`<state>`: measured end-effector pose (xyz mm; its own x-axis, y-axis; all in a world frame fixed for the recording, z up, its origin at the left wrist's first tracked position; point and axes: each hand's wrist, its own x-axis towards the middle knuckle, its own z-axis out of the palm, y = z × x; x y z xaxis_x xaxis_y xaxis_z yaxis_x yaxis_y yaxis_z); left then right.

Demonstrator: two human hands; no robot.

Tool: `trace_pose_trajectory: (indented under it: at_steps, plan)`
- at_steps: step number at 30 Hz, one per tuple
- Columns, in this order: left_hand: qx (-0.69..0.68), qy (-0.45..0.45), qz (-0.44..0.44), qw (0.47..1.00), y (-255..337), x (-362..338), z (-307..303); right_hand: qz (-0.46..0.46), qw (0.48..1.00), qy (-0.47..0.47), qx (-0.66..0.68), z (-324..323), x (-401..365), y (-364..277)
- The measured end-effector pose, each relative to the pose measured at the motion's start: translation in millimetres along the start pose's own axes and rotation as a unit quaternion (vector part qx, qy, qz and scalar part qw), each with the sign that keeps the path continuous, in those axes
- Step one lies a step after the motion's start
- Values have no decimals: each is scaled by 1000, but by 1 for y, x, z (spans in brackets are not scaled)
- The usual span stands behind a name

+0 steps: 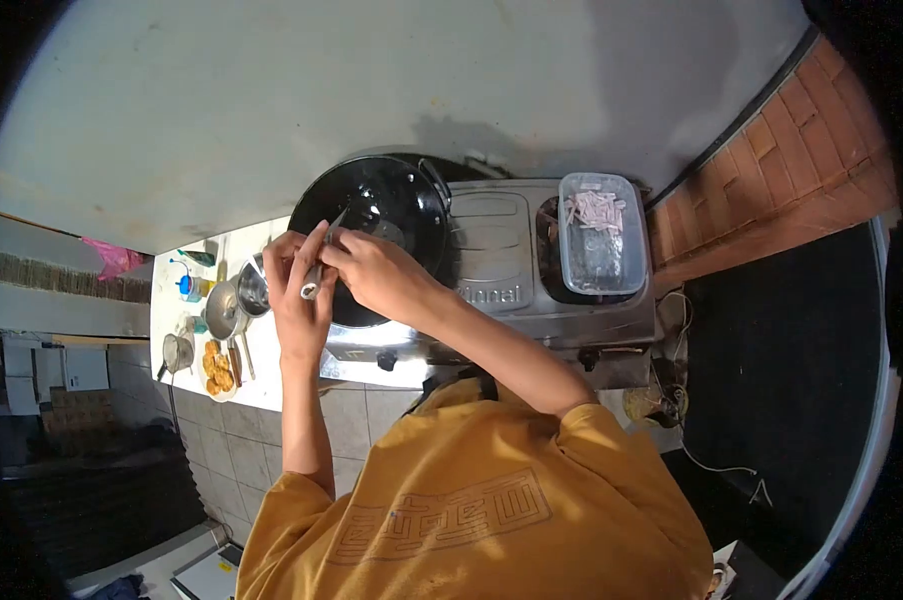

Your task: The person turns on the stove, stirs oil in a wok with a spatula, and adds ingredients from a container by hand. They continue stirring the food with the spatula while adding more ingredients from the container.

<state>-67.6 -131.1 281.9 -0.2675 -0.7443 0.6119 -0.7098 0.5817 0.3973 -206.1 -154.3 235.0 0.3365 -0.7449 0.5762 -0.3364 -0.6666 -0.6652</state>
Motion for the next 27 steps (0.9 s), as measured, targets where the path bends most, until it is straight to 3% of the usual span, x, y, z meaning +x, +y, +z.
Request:
trace_pose_trajectory:
  at_steps: [4, 6, 7, 10, 12, 14, 15, 17, 18, 20, 27]
  plan:
    - [-3, -13, -38, 999, 4, 1, -7, -35, 999, -6, 0, -2, 2, 3]
    - [61, 9, 28, 998, 3, 3, -7, -58, 997, 30, 34, -9, 0, -2]
    - [49, 16, 5, 999, 3, 0, -6, -9, 1000, -2, 18, -20, -5, -6]
    - [42, 34, -13, 998, -10, -9, -6, 79, 994, 77, 7, -64, -33, -6]
    - [40, 54, -31, 997, -16, -17, -3, 133, 978, 106, -120, -106, -65, 18]
    - [43, 69, -30, 996, -28, -27, -1, 259, 938, 73, -217, -149, -99, 44]
    - [42, 66, -34, 996, -31, -32, 0, 260, 925, 57, -272, -168, -120, 67]
    - [23, 94, -56, 994, -36, -41, 1, 365, 905, 49, -212, -198, -145, 90]
    - [22, 91, -58, 994, -38, -45, -1, 369, 904, 48, -212, -206, -155, 98]
    - [40, 103, -51, 993, -43, -49, -2, 366, 892, -57, -260, -216, -167, 122]
    - [-27, 160, -105, 981, -52, -63, -4, 290, 914, -64, -278, -208, -145, 175]
